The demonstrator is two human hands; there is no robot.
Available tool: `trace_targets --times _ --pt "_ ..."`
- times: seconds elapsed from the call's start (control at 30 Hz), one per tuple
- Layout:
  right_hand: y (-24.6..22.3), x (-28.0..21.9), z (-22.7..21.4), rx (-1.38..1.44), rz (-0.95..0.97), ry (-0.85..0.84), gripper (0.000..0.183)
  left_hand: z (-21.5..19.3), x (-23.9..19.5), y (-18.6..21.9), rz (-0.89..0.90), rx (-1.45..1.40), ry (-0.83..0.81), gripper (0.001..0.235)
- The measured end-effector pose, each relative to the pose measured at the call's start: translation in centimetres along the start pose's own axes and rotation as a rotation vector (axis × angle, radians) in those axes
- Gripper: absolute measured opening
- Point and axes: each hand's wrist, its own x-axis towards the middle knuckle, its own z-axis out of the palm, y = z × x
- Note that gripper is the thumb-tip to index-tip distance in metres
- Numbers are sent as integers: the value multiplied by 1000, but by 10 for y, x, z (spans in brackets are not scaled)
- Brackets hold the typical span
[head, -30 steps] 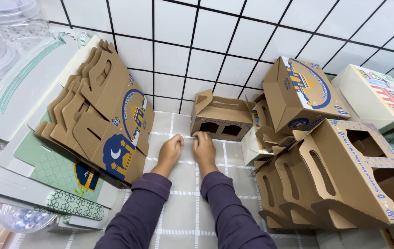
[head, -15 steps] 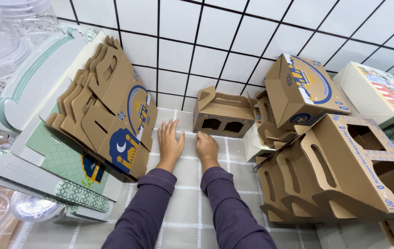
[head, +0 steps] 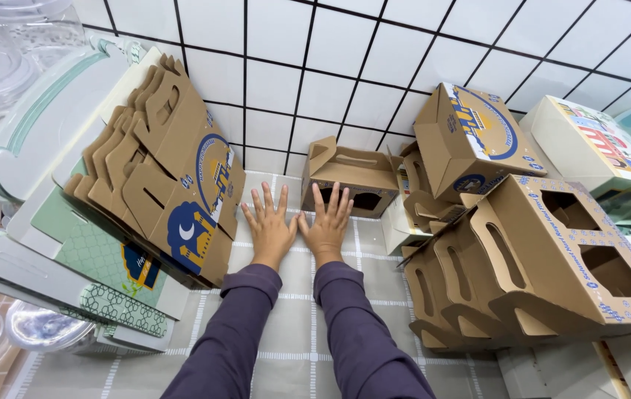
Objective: Assembling cardboard gift boxes by folding along pre-scored lines and tucking in flaps.
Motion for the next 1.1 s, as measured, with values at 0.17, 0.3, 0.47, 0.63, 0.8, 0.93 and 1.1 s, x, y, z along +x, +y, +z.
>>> trace_targets --times 0.17,0.3,0.47,0.63,0.8,0.93,1.1 --pt "0 2 2 -48 50 -212 89 15 4 -3 -35 47 7 78" --pt "0 3 -3 -48 73 -287 91 17 4 -2 -69 89 -1 78" --pt "0 5 -3 -22 91 -329 90 17 5 -1 -92 120 -16 78" --pt "1 3 -1 -32 100 -343 89 18 4 -1 -101 142 -25 78" --pt "2 3 -3 -23 87 -342 89 32 10 -6 -117 145 20 79" --pt "4 -2 3 -11 16 -196 87 27 1 -8 -36 76 129 70" --pt "11 -6 18 9 -45 2 71 40 3 -14 66 41 304 61"
